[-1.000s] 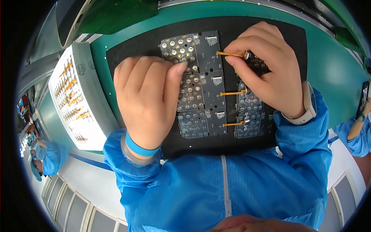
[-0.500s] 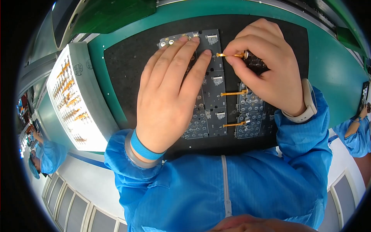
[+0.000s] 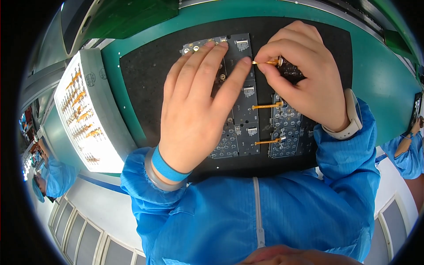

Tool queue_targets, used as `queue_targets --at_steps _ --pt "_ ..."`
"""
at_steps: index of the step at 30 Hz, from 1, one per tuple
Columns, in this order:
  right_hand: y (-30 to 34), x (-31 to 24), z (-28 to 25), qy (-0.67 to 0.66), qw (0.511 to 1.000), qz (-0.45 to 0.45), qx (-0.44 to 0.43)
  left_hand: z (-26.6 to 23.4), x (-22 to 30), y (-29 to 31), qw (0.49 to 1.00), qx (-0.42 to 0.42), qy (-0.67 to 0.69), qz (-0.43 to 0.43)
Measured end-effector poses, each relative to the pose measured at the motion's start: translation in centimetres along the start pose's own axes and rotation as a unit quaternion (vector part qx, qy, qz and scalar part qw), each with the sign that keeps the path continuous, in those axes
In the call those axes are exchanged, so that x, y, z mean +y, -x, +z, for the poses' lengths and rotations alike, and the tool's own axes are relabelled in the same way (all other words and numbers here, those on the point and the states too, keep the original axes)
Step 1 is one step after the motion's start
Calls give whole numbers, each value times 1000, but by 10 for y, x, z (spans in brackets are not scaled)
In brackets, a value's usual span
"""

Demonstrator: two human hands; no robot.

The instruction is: The person assembles electronic components by hand, connecting flexible cables to printed circuit boards.

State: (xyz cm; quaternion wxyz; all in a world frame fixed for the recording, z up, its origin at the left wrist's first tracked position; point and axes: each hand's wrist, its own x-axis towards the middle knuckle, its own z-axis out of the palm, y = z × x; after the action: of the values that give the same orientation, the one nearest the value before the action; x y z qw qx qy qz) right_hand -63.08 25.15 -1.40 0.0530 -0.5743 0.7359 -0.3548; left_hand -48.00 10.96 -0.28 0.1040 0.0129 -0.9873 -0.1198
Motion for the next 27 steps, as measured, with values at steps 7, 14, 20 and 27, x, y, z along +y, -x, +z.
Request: queue_targets --at_steps 7,14,20,27 --pt "-3 -3 2 13 1000 -2 -9 3 10 -1 999 14 -30 -5" --pt "-6 -7 -8 5 1000 -21 8 -9 8 5 996 56 60 14" --pt "15 -10 -50 61 995 52 59 -77 -17 69 987 96 38 -122" --pt "38 -24 -55 56 992 92 60 -114 -101 132 963 95 -3 -251"
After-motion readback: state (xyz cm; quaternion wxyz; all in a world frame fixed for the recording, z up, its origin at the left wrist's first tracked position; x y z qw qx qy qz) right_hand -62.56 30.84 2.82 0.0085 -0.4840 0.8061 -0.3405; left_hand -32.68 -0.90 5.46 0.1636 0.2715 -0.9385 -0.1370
